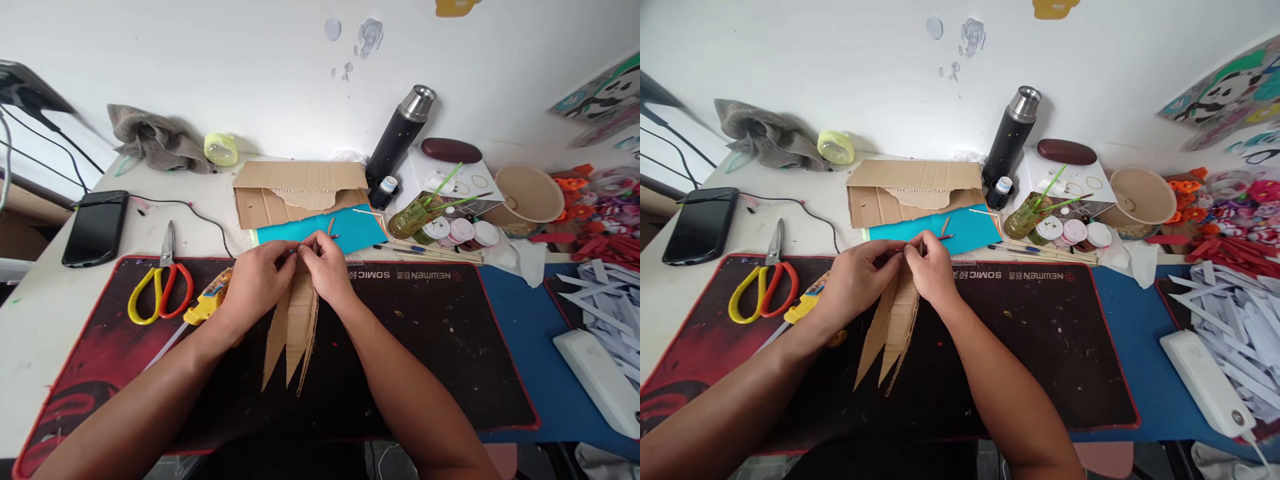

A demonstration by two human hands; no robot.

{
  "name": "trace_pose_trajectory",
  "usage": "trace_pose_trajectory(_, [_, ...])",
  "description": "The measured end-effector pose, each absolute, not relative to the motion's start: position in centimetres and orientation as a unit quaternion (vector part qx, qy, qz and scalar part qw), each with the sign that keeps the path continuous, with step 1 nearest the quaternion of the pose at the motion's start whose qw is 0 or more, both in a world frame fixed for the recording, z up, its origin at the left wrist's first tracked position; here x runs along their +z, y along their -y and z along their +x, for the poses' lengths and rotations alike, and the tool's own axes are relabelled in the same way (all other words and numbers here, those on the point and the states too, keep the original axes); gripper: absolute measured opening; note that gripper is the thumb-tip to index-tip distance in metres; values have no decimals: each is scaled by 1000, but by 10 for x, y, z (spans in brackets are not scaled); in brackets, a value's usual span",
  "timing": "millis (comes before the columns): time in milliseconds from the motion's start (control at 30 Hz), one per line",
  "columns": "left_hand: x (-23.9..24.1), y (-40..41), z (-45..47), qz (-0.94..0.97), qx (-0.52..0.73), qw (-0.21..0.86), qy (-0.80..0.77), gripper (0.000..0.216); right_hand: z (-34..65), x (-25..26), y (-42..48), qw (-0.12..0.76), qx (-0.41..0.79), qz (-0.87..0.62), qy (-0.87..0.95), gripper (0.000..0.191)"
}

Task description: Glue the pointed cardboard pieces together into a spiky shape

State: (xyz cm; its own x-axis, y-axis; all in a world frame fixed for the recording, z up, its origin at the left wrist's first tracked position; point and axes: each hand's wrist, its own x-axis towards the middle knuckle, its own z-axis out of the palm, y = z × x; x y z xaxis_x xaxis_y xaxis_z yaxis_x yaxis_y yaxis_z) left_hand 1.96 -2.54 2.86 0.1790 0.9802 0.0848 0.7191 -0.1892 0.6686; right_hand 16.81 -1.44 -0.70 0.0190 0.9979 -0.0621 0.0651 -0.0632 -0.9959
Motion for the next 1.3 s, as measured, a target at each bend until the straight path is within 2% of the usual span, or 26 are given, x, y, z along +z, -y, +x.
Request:
trace_pose_trajectory(233, [30, 24, 19, 724, 241, 273, -585, 25, 166, -3, 16, 469, 497, -537, 495, 13])
trace_pose_trajectory(767, [35, 17, 7, 685, 284, 310, -595, 23, 170, 3, 22, 454, 545, -525, 471, 23])
trace_pose_trajectory(1067, [39, 17, 3, 666, 314, 364, -571, 24, 172, 0, 21, 461, 521, -530, 486, 22])
trace_pose_trajectory(1300, [40, 16, 1, 667, 317, 351, -576, 22, 175, 4, 21, 465, 501, -533, 499, 19])
